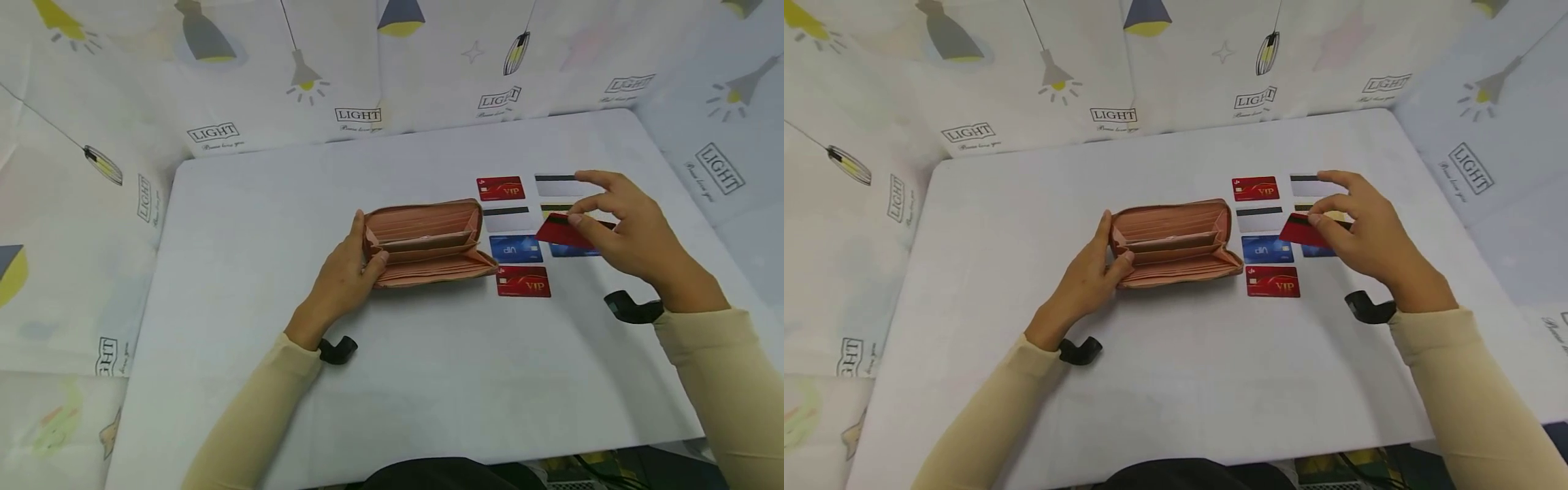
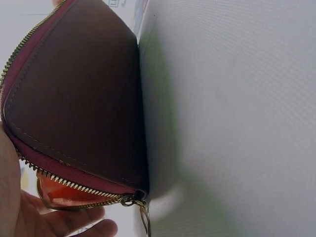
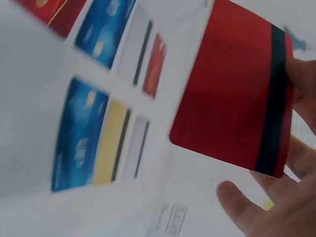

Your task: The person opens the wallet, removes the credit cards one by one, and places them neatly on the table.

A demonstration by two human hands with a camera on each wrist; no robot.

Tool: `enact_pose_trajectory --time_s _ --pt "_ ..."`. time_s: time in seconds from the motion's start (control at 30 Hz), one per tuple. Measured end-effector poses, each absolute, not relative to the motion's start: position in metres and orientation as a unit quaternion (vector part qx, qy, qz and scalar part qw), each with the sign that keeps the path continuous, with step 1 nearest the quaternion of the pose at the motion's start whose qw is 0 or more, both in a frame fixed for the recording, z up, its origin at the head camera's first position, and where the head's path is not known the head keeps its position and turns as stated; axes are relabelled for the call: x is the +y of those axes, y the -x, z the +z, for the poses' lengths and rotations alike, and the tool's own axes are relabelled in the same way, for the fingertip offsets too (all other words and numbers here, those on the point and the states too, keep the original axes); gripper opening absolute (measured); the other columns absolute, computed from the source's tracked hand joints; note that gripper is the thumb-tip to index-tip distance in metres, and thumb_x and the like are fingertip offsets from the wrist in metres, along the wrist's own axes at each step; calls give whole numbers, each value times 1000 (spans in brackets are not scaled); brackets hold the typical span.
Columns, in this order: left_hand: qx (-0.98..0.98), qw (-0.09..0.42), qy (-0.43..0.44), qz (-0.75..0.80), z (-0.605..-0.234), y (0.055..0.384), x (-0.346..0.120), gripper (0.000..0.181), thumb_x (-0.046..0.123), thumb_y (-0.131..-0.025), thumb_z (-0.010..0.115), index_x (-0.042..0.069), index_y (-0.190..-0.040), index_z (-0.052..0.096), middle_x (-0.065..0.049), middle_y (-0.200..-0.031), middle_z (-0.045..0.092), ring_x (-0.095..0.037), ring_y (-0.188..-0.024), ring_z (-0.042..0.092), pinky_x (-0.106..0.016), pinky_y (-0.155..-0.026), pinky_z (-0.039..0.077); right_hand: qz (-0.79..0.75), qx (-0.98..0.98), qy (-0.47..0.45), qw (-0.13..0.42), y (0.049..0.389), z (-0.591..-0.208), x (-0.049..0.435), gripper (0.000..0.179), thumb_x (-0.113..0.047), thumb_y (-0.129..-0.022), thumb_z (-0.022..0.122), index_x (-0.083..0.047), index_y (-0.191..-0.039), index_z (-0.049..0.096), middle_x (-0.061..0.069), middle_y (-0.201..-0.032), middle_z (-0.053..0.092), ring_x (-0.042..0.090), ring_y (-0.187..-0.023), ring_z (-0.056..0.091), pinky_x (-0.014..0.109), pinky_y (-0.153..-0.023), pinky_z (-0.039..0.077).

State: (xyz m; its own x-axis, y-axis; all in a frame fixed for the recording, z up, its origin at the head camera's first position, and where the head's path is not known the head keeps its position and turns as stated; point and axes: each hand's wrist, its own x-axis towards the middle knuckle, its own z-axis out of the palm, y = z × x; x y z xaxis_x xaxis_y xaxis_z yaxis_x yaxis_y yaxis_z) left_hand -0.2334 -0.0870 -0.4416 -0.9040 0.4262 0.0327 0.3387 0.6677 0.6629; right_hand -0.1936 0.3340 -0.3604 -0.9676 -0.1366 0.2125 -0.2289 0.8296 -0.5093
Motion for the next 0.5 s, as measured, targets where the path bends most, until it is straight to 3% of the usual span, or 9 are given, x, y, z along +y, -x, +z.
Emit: enact_pose_trajectory --time_s 0.07,0.13,0.33,0.5 --pt "910 63 -212 350 -442 233 -88 82 40 -110 47 3 -167 0 -9 -98 55 -26 -86 50 -41 -79 44 283 -956 -68 46 192 -366 345 19 -13 -103 64 0 -105 76 16 -160 45 44 -148 36 56 -102 53" --pt "911 67 -209 348 -442 233 -89 82 42 -110 46 5 -167 -2 -11 -105 57 -26 -90 51 -43 -84 46 285 -958 -41 3 193 -371 357 23 -16 -105 62 2 -108 76 20 -160 42 48 -150 31 79 -98 40" --pt "912 74 -205 348 -441 233 -90 83 44 -111 43 6 -167 -4 -7 -102 55 -25 -86 49 -41 -80 43 264 -958 10 -110 194 -391 389 35 -28 -108 58 3 -116 73 24 -163 33 53 -152 20 80 -106 30" --pt "910 70 -211 351 -441 234 -87 82 43 -111 43 6 -167 -3 -5 -99 54 -24 -84 49 -40 -77 42 265 -952 23 -153 192 -405 402 29 -25 -106 61 1 -112 74 28 -164 29 56 -151 18 79 -110 27"
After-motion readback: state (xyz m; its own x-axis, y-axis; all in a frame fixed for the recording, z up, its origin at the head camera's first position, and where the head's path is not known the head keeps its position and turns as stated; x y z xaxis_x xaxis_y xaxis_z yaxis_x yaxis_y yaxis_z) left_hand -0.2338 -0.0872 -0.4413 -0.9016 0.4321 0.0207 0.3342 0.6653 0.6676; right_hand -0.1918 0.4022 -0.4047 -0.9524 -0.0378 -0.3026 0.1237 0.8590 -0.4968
